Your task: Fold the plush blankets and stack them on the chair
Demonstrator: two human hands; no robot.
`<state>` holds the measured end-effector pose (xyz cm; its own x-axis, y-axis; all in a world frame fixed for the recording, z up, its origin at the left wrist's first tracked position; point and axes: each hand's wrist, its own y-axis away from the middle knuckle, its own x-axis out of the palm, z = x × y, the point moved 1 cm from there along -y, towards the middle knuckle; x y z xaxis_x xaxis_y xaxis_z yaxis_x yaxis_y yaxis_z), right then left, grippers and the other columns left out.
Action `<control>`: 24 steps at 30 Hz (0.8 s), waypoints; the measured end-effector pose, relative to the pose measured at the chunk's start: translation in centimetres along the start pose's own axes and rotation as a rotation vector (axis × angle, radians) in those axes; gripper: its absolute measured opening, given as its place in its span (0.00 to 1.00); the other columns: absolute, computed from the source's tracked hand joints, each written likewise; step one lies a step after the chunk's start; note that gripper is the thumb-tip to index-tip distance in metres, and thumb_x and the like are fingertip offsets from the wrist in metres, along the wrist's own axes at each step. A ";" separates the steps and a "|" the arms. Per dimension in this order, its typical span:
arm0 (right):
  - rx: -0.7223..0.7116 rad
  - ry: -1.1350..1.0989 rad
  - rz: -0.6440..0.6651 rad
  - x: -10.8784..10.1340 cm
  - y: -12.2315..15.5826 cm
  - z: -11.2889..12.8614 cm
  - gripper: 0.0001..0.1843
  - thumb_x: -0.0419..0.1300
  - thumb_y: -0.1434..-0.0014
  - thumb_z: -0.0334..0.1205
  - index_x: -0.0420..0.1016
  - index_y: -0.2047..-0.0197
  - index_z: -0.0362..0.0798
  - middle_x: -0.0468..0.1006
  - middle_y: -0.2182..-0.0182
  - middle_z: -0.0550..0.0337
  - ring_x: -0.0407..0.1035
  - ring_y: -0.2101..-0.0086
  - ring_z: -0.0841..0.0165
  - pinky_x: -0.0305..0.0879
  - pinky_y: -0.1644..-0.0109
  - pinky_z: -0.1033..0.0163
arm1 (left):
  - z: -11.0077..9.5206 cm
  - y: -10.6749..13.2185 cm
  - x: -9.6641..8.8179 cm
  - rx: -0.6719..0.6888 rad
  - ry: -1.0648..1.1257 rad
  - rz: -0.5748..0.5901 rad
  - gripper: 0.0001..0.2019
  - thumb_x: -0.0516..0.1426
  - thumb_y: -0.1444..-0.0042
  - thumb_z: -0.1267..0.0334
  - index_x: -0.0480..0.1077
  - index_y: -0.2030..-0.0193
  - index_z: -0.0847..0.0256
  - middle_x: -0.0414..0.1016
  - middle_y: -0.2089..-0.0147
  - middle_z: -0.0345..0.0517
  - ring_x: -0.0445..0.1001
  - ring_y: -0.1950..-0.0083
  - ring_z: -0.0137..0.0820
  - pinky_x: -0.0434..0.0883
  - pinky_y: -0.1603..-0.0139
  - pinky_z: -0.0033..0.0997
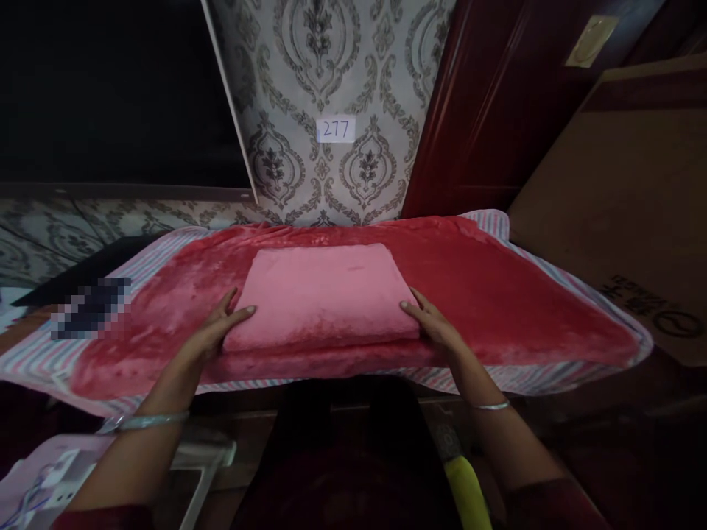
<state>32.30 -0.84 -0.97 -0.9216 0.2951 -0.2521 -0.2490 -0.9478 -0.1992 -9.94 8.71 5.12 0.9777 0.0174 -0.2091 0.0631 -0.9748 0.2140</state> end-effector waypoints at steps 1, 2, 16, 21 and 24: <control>0.012 -0.075 0.021 0.2 -0.1 0.3 0.39 0.62 0.45 0.60 0.66 0.34 0.51 0.73 0.39 0.52 0.71 0.44 0.56 0.67 0.39 0.48 | -0.1 0.0 0.0 0.018 -0.020 0.003 0.52 0.71 0.56 0.57 0.51 0.26 0.52 0.60 0.28 0.59 0.69 0.34 0.46 0.74 0.42 0.40; 0.044 -0.150 0.030 0.3 -0.4 0.6 0.40 0.63 0.47 0.59 0.67 0.35 0.50 0.75 0.41 0.52 0.72 0.45 0.56 0.68 0.40 0.48 | -0.2 0.0 -0.1 0.036 -0.035 0.001 0.52 0.71 0.57 0.57 0.52 0.26 0.52 0.60 0.27 0.58 0.66 0.32 0.46 0.73 0.40 0.40; 0.252 -0.578 -0.451 -5.5 -1.6 0.4 0.17 0.68 0.54 0.48 0.77 0.61 0.51 0.82 0.61 0.58 0.75 0.58 0.61 0.74 0.50 0.55 | 2.6 9.4 5.9 0.051 0.243 0.097 0.43 0.63 0.46 0.57 0.50 0.26 0.43 0.62 0.28 0.45 0.65 0.31 0.43 0.71 0.37 0.42; 0.422 -1.042 -0.459 -3.4 3.3 -1.2 0.06 0.65 0.49 0.43 0.72 0.69 0.54 0.79 0.72 0.64 0.75 0.69 0.66 0.76 0.61 0.60 | 2.6 11.2 6.2 -0.099 0.396 0.099 0.44 0.71 0.55 0.59 0.60 0.30 0.49 0.73 0.35 0.51 0.71 0.36 0.44 0.72 0.39 0.38; 0.451 -1.185 -0.389 -1.2 5.7 0.2 0.08 0.67 0.49 0.42 0.73 0.67 0.53 0.81 0.67 0.61 0.77 0.65 0.65 0.76 0.61 0.59 | 1.6 11.6 6.2 -0.207 0.464 0.148 0.36 0.72 0.60 0.58 0.73 0.41 0.59 0.80 0.45 0.54 0.74 0.38 0.48 0.73 0.40 0.40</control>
<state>31.99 -6.62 -1.63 -0.4110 0.4897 0.7689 -0.4180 -0.8508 0.3184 -3.46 -2.88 4.82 0.9619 0.0254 0.2723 -0.0899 -0.9110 0.4025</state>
